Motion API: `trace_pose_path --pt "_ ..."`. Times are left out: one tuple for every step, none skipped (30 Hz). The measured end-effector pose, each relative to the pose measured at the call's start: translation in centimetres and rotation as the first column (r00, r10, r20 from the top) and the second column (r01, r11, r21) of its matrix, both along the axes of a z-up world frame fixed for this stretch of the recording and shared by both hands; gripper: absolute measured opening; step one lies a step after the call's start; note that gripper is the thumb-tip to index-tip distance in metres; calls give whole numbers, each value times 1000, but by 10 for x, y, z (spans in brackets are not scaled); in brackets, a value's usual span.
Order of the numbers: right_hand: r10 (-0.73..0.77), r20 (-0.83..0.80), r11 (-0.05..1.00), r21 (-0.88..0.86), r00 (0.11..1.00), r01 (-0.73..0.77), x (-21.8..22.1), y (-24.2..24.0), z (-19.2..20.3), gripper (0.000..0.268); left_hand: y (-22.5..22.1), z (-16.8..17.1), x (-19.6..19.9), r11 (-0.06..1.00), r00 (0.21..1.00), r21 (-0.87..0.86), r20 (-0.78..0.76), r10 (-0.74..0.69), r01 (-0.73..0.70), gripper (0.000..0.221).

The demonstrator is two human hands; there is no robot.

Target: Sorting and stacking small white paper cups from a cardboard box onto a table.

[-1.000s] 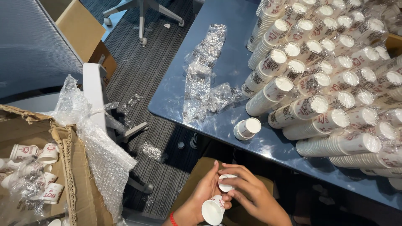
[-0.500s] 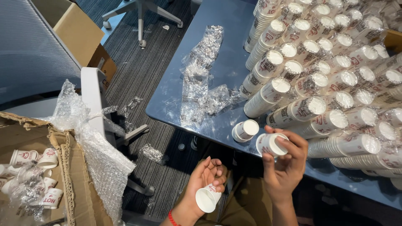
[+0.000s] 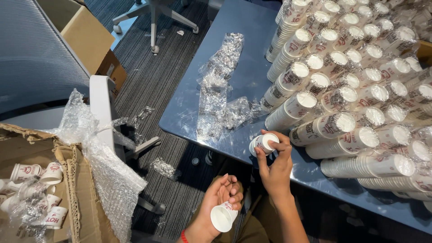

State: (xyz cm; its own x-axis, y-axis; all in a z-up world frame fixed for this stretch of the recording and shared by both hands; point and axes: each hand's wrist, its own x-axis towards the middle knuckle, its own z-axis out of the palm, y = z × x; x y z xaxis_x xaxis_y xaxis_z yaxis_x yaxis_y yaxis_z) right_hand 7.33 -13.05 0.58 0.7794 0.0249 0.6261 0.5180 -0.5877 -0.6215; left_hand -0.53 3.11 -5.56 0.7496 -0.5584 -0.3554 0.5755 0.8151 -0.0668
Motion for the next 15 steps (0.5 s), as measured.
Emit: trace_pose_path --pt "0 0 1000 -1 1000 0 0 -1 -3 39 -1 0 1 1000 1000 -1 0 0 0 24" --pt "-2 -24 1000 -1 1000 2 0 -3 -7 41 -2 -1 2 1000 1000 6 -6 3 -3 24" --pt "-4 -48 1000 -2 999 4 0 -5 -10 43 -3 -1 2 1000 1000 12 -11 7 -7 24" --pt "-5 -47 1000 -4 999 5 -3 0 3 43 -3 0 2 1000 1000 10 -10 7 -7 24" --pt "-22 2 998 -54 1000 22 -7 5 16 50 -3 2 1 1000 1000 7 -2 6 -6 23" --pt "-36 52 994 -102 998 41 -11 10 29 59 -3 3 1 1000 1000 3 7 5 -5 23" --pt "-35 59 994 -102 998 40 -21 10 33 59 -2 3 2 1000 1000 3 14 6 -6 23" --pt "-67 107 994 -82 992 76 -31 11 36 58 -2 2 3 1000 1000 2 11 16 -16 23" --pt "-103 146 992 -60 984 112 -45 12 39 58 -1 2 -1 1000 1000 3 -1 23 -23 23" --pt "-103 144 992 -59 984 113 -59 12 38 58 -1 -6 -2 1000 1000 4 -2 23 -23 23" --pt "84 -25 995 -59 996 -85 -71 12 38 48 -1 -13 -1 999 999 0 0 34 -34 23" --pt "269 -189 960 -26 944 -279 -84 12 37 40 -1 -21 0 999 999 -5 2 45 -44 23" --pt "269 -186 960 -26 945 -279 -90 16 35 40 0 -11 2 999 999 -5 4 45 -45 23" --pt "400 -220 911 -12 890 -412 -96 20 33 43 1 -1 5 997 997 62 -57 43 -40 24" --pt "521 -256 843 7 814 -537 -103 24 30 46 2 9 5 991 992 128 -121 46 -31 24"
